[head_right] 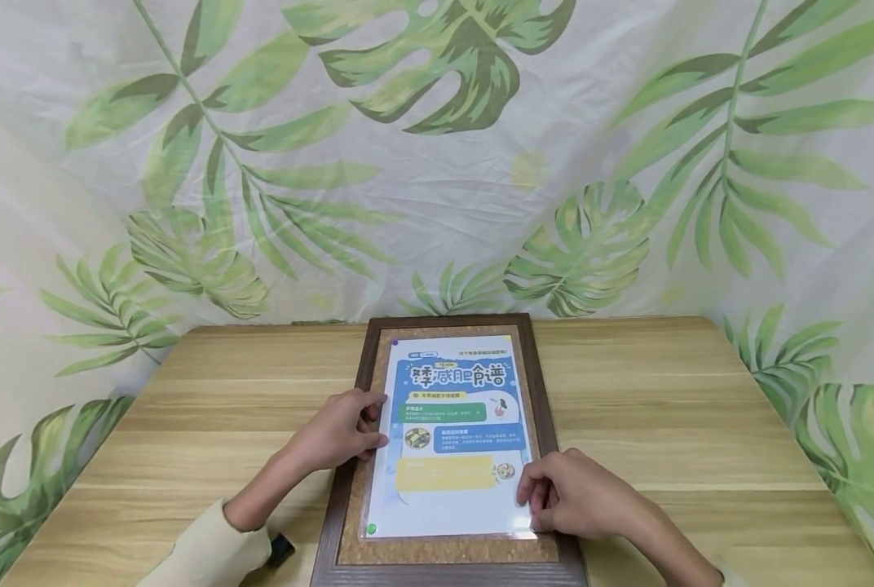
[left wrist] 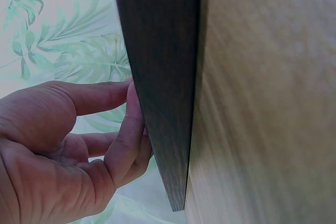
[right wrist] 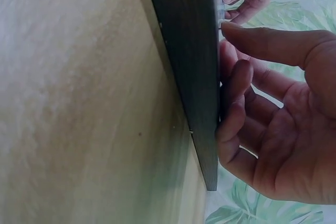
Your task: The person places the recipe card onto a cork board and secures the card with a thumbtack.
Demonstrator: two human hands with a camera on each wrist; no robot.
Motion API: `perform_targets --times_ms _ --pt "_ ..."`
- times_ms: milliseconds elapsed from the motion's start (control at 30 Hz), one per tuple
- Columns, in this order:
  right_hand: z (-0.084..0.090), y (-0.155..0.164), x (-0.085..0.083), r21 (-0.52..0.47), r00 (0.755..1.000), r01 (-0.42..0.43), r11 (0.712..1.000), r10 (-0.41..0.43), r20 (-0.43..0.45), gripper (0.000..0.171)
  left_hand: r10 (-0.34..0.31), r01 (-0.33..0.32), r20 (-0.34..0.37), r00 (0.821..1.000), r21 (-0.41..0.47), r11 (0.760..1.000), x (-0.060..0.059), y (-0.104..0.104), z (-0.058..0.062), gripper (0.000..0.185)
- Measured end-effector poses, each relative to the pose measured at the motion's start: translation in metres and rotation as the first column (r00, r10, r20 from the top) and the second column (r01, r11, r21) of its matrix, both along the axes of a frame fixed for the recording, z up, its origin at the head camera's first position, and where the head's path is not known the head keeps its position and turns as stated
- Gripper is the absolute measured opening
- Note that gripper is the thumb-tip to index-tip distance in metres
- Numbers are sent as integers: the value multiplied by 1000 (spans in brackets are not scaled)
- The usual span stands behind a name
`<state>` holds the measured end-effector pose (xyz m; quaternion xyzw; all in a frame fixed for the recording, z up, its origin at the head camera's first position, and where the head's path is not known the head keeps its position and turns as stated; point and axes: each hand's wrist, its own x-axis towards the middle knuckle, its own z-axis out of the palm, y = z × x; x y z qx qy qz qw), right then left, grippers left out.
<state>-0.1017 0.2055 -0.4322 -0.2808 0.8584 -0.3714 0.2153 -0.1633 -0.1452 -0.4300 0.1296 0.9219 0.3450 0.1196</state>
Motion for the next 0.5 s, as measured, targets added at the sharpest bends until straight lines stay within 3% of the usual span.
perform_targets --times_ms 500 --pt "-3 -6 3 14 995 77 997 -76 -61 25 2 -2 7 1000 10 1000 -1 0 0 60"
